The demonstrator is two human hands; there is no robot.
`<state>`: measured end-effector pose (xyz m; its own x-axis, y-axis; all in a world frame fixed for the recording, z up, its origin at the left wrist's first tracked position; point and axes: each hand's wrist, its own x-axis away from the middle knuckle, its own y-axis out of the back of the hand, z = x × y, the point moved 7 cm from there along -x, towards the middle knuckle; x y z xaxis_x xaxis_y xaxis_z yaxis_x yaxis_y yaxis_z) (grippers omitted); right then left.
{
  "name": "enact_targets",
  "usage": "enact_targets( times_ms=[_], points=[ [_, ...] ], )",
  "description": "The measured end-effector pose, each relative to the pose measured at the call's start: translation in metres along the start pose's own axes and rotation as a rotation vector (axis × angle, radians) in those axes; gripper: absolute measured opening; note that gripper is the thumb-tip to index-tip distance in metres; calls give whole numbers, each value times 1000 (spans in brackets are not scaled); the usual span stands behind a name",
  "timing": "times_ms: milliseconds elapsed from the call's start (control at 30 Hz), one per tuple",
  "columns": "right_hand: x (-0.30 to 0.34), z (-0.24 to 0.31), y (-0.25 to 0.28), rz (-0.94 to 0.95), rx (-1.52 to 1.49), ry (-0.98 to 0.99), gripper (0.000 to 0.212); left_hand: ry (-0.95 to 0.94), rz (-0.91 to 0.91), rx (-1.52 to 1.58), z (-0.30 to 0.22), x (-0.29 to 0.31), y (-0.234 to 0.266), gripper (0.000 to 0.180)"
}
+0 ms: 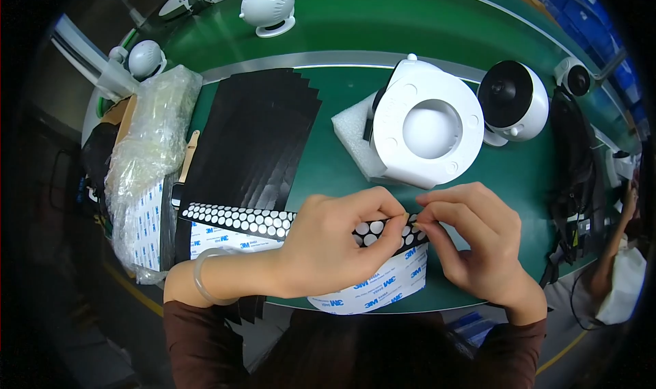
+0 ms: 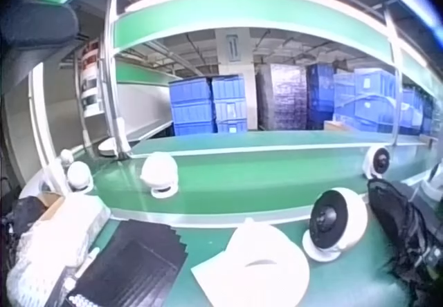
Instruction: Applying circular adhesive pads to the base of security camera units on an assembly line.
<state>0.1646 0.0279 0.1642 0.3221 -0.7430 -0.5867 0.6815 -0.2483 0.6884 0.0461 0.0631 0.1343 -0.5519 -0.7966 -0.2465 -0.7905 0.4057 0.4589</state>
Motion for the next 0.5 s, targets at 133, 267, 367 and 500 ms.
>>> enact_targets(
  times_ms=[133,267,367,500],
  points=[
    [1,20,5,2,79,125,17,-34,-122,33,5,-2,6,18],
    [-17,19,36,-74,29,-21,10,123,-103,107,11,1,7,44],
    [-30,-7,14,-135,-230,-233,8,126,-88,176,17,0,4,52],
    [-41,-16,-6,-87,-114,-315,6,147,-21,118,24,-7,3,49]
  ],
)
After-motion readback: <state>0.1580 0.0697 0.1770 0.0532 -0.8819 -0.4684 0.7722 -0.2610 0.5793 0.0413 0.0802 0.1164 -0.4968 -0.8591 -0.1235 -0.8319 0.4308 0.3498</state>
